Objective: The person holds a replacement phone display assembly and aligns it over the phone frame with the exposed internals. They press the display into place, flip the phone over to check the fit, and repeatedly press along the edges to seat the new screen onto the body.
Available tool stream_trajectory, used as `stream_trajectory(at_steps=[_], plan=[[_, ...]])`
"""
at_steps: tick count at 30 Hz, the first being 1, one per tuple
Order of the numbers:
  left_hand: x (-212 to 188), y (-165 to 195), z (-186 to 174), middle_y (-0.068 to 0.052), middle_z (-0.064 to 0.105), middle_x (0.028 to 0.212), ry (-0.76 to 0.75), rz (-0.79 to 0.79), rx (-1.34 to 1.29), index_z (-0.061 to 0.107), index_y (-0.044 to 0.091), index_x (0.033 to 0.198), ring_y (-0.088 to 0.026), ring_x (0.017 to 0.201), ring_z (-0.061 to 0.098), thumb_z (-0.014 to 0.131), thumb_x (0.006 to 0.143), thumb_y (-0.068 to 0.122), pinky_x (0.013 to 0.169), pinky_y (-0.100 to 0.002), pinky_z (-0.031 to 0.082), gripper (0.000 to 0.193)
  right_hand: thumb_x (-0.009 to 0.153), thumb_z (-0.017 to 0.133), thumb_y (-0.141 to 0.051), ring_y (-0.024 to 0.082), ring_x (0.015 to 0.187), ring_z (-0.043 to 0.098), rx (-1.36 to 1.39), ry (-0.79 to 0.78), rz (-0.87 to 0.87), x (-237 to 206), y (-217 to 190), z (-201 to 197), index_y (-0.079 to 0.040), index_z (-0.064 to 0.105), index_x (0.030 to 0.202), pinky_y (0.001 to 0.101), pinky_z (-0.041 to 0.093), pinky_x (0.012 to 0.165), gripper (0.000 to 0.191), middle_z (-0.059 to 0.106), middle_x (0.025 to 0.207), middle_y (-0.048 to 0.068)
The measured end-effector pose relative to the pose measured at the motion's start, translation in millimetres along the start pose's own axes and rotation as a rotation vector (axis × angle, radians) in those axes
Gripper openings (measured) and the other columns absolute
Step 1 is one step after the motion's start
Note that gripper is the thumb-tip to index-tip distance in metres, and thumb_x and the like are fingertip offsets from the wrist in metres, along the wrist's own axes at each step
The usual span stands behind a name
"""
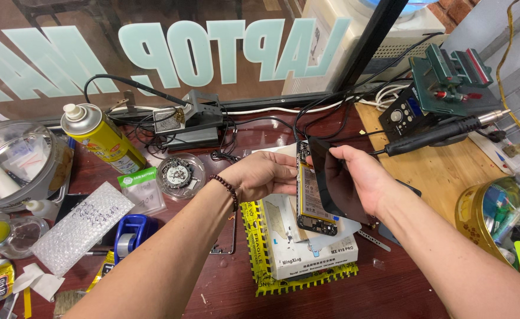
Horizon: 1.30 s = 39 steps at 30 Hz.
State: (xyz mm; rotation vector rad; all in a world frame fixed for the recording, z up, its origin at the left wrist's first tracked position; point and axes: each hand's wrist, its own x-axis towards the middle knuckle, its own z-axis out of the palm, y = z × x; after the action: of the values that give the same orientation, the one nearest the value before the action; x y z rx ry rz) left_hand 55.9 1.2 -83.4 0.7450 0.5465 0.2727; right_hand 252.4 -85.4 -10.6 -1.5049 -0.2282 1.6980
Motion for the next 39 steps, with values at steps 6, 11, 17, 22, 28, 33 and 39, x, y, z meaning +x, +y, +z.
stream_trajectory(at_steps=[6, 11, 17, 22, 28, 33, 39], plan=[[5, -3, -3, -0.014, 0.076, 0.112, -0.027, 0.006, -0.007, 0.069, -0.002, 0.122, -0.021, 0.098, 0.074, 0.059, 0.099, 0.0, 0.088, -0.034, 0.063, 0.025, 0.099, 0.05, -0.029, 0.01, 0.079, 0.065, 0.034, -0.031, -0.006, 5, 1, -6, -0.006, 0.076, 0.109, 0.0281, 0.052, 0.079, 0.036, 0.073, 0.089, 0.0], [8, -5, -8, -0.014, 0.075, 0.112, -0.043, 0.019, -0.02, 0.069, -0.003, 0.12, -0.021, 0.099, 0.074, 0.059, 0.099, 0.0, 0.087, -0.035, 0.064, 0.024, 0.099, 0.049, -0.028, 0.01, 0.079, 0.065, 0.029, -0.033, -0.009, 6, 1, -6, -0.006, 0.076, 0.108, 0.0276, 0.052, 0.079, 0.036, 0.073, 0.088, 0.0], [8, -4, -8, -0.014, 0.075, 0.112, -0.045, 0.015, -0.015, 0.069, -0.003, 0.12, -0.022, 0.099, 0.074, 0.06, 0.099, 0.001, 0.088, -0.035, 0.063, 0.024, 0.101, 0.051, -0.027, 0.007, 0.08, 0.064, 0.08, -0.041, -0.033, 6, 1, -4, -0.005, 0.077, 0.109, 0.0247, 0.051, 0.08, 0.036, 0.073, 0.089, -0.002], [8, -4, -7, -0.014, 0.075, 0.112, -0.037, 0.005, -0.015, 0.069, -0.003, 0.12, -0.022, 0.099, 0.074, 0.059, 0.098, 0.001, 0.089, -0.035, 0.064, 0.024, 0.098, 0.049, -0.03, 0.011, 0.077, 0.064, 0.006, 0.006, -0.002, 7, 1, -6, -0.008, 0.076, 0.106, 0.0287, 0.052, 0.077, 0.036, 0.072, 0.086, -0.001], [11, -6, -10, -0.015, 0.075, 0.111, -0.043, 0.016, -0.017, 0.068, -0.004, 0.119, -0.022, 0.098, 0.074, 0.06, 0.098, 0.0, 0.088, -0.035, 0.064, 0.022, 0.097, 0.048, -0.032, 0.014, 0.079, 0.065, -0.009, -0.007, 0.003, 4, 0, -4, -0.009, 0.076, 0.106, 0.0318, 0.052, 0.077, 0.037, 0.073, 0.089, 0.001], [13, -7, -12, -0.014, 0.075, 0.111, -0.043, 0.009, -0.011, 0.068, -0.004, 0.119, -0.022, 0.097, 0.074, 0.061, 0.098, 0.0, 0.088, -0.034, 0.064, 0.023, 0.097, 0.048, -0.032, 0.016, 0.08, 0.066, -0.018, -0.012, 0.001, 3, -1, -3, -0.009, 0.076, 0.106, 0.0331, 0.053, 0.078, 0.037, 0.073, 0.09, 0.002], [12, -6, -10, -0.014, 0.075, 0.111, -0.054, 0.015, -0.03, 0.068, -0.004, 0.119, -0.022, 0.098, 0.074, 0.061, 0.098, 0.0, 0.088, -0.036, 0.064, 0.022, 0.098, 0.049, -0.03, 0.012, 0.08, 0.065, 0.035, -0.01, 0.003, 8, 1, -4, -0.008, 0.076, 0.107, 0.03, 0.052, 0.08, 0.036, 0.073, 0.09, 0.001]])
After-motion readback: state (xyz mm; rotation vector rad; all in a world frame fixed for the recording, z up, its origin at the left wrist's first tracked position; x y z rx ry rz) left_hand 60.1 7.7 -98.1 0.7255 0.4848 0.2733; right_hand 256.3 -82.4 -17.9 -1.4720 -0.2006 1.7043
